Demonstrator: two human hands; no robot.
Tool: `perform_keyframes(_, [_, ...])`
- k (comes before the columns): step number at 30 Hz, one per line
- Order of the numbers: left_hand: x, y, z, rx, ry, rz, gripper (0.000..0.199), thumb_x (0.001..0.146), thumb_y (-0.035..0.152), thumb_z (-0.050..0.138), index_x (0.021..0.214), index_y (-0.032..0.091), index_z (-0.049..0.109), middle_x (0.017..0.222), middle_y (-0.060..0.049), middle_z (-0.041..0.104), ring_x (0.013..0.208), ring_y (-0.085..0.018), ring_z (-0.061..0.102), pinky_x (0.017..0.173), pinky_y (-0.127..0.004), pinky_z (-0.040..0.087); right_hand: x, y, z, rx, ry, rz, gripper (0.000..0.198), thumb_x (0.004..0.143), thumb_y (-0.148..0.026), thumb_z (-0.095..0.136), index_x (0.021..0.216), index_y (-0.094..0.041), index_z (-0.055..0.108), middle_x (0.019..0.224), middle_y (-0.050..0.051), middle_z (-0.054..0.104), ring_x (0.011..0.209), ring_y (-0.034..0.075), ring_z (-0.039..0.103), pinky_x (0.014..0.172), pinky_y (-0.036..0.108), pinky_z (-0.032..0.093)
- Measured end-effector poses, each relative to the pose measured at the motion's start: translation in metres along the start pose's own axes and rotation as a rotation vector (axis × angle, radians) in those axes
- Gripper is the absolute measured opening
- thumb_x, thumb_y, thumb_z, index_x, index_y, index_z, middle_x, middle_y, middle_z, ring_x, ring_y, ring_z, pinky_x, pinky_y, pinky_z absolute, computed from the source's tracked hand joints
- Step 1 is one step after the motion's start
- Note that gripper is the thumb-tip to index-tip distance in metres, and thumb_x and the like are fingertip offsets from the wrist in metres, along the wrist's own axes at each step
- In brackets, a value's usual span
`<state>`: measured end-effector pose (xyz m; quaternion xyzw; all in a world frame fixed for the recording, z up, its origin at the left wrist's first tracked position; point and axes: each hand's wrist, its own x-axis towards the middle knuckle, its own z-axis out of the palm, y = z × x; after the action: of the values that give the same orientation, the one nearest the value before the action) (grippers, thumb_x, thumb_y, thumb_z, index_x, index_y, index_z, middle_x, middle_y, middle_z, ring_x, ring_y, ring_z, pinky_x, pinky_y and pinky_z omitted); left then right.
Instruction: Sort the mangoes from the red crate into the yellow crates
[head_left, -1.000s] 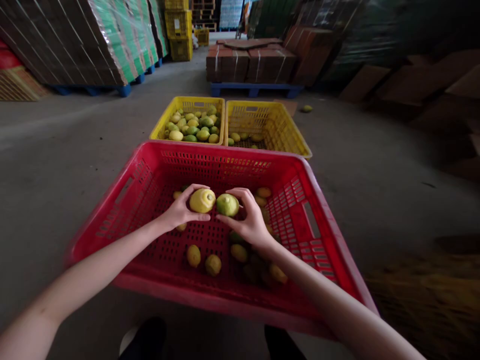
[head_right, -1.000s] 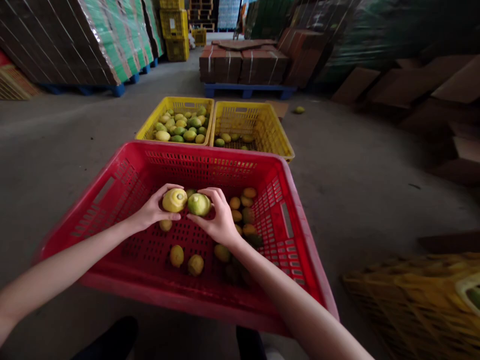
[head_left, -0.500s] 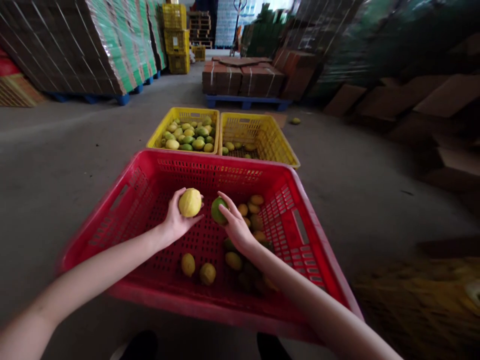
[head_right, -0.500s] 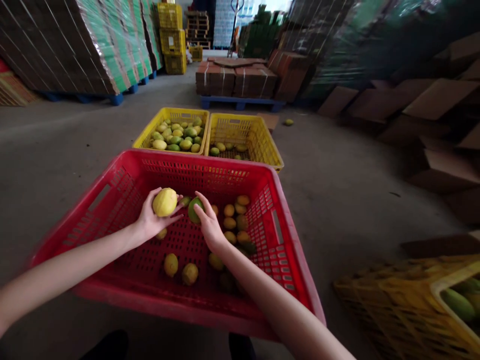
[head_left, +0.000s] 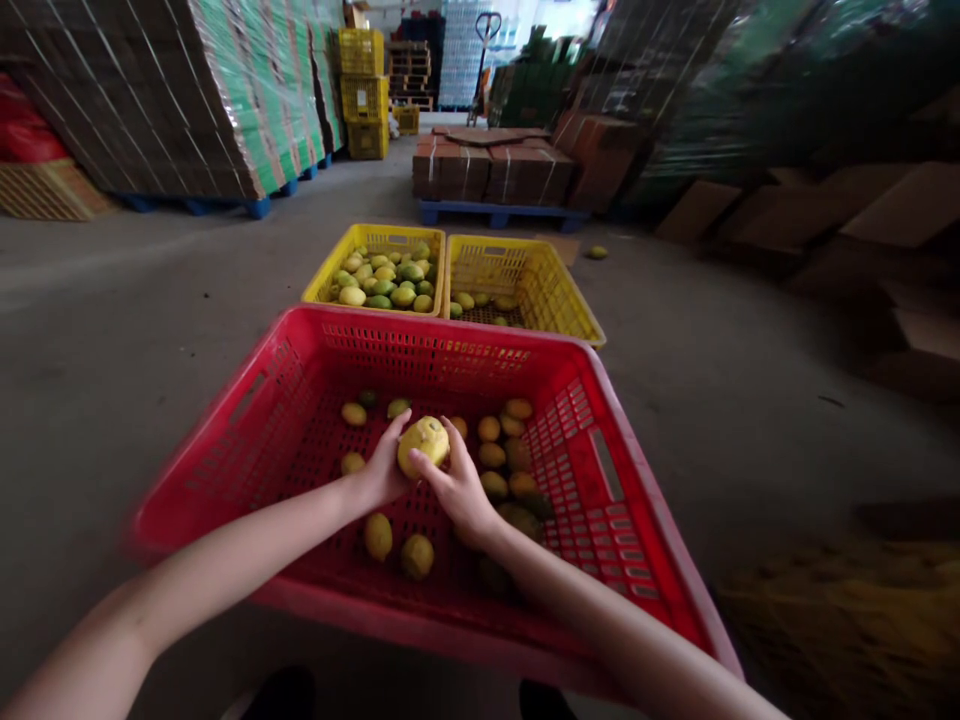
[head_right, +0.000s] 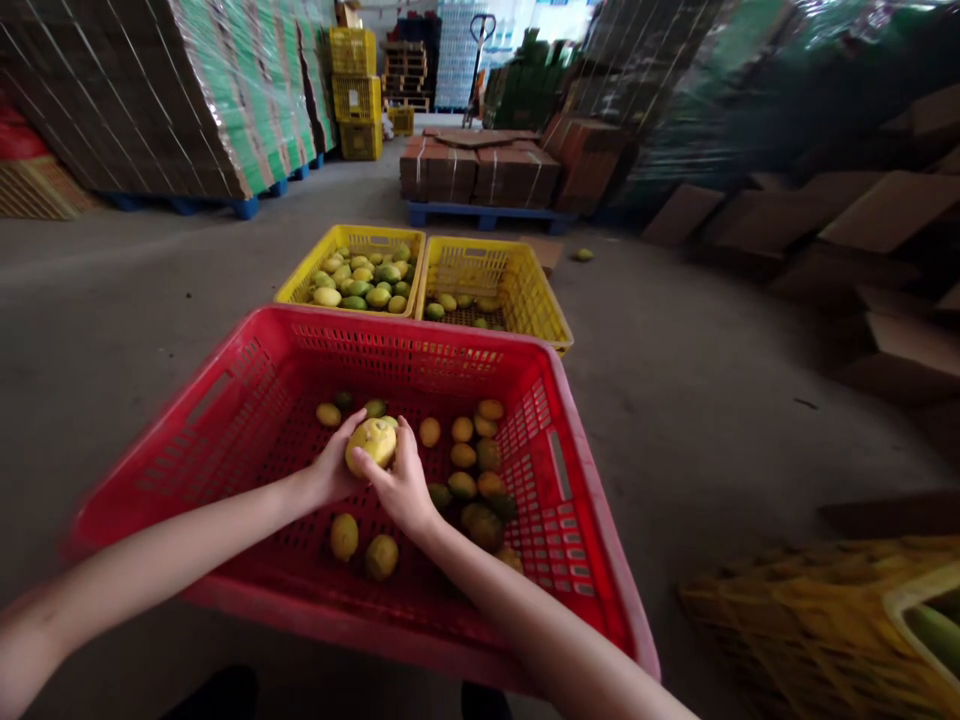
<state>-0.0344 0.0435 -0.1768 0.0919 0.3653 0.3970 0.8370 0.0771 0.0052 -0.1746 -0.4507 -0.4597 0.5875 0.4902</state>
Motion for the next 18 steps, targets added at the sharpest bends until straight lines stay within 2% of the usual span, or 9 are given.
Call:
perform_keyframes(2, [0.002, 0.006, -0.005, 0.069, -0.024, -0.009, 0.019, 0.08, 0.033, 0.063, 0.079, 0.014, 0.065, 0.075, -0.006, 0.068, 0.079, -0.02, 0.068, 0.075, -0.03, 0.054, -0.003, -0.001, 0.002, -0.041, -0.003, -0.039, 0.068, 0.069, -0.046, 0.076, 0.127, -0.025, 0.047, 0.126, 0.008, 0.055, 0.118, 0.025, 0.052, 0.1, 0.038, 0.045])
perform_keyframes(4, [0.002, 0.013, -0.007, 0.147, -0.015, 0.033, 0.013, 0.079, 0.028, 0.065, 0.081, 0.015, 0.065, 0.077, -0.006, 0.068, 0.077, -0.019, 0.067, 0.074, -0.029, 0.054, -0.002, -0.007, 0.002, -0.06, -0.027, -0.064, 0.058, 0.072, -0.046, 0.074, 0.12, -0.024, 0.05, 0.117, 0.007, 0.059, 0.107, 0.023, 0.058, 0.094, 0.037, 0.048])
perform_keyframes(7, [-0.003, 0.029, -0.002, 0.234, 0.019, 0.173, 0.02, 0.075, 0.027, 0.073, 0.091, 0.016, 0.066, 0.088, -0.006, 0.069, 0.084, -0.019, 0.066, 0.079, -0.03, 0.052, 0.003, -0.025, -0.005, -0.083, 0.052, -0.159, 0.043, 0.074, -0.043, 0.073, 0.106, -0.025, 0.052, 0.102, 0.004, 0.063, 0.094, 0.021, 0.06, 0.088, 0.037, 0.05])
perform_keyframes(10, [-0.015, 0.048, 0.008, 0.358, 0.058, 0.529, 0.043, 0.06, 0.015, 0.083, 0.098, 0.02, 0.063, 0.098, -0.003, 0.068, 0.094, -0.018, 0.063, 0.087, -0.029, 0.049, 0.01, -0.042, -0.019, -0.172, 0.198, -0.314, 0.046, 0.067, -0.035, 0.08, 0.104, -0.027, 0.053, 0.109, 0.005, 0.063, 0.1, 0.024, 0.06, 0.092, 0.04, 0.049])
perform_keyframes(12, [-0.025, 0.057, 0.015, 0.466, 0.023, 0.733, 0.055, 0.051, 0.006, 0.086, 0.098, 0.022, 0.061, 0.106, -0.002, 0.065, 0.104, -0.019, 0.059, 0.093, -0.028, 0.045, 0.012, -0.049, -0.029, -0.267, 0.246, -0.401, 0.051, 0.063, -0.03, 0.082, 0.106, -0.028, 0.054, 0.118, 0.006, 0.062, 0.109, 0.026, 0.057, 0.099, 0.044, 0.045])
perform_keyframes(14, [-0.034, 0.058, 0.021, 0.556, -0.058, 0.822, 0.059, 0.046, 0.001, 0.085, 0.095, 0.021, 0.061, 0.11, -0.002, 0.063, 0.113, -0.02, 0.056, 0.1, -0.028, 0.041, 0.013, -0.053, -0.036, -0.357, 0.282, -0.47, 0.052, 0.064, -0.027, 0.081, 0.109, -0.029, 0.054, 0.124, 0.006, 0.06, 0.117, 0.027, 0.054, 0.104, 0.046, 0.04])
perform_keyframes(18, [-0.046, 0.048, 0.029, 0.663, -0.164, 0.878, 0.054, 0.048, 0.0, 0.084, 0.092, 0.02, 0.061, 0.11, -0.005, 0.062, 0.115, -0.021, 0.054, 0.105, -0.03, 0.036, 0.011, -0.057, -0.039, -0.414, 0.297, -0.546, 0.05, 0.067, -0.024, 0.079, 0.109, -0.03, 0.053, 0.13, 0.006, 0.057, 0.124, 0.027, 0.049, 0.106, 0.047, 0.038])
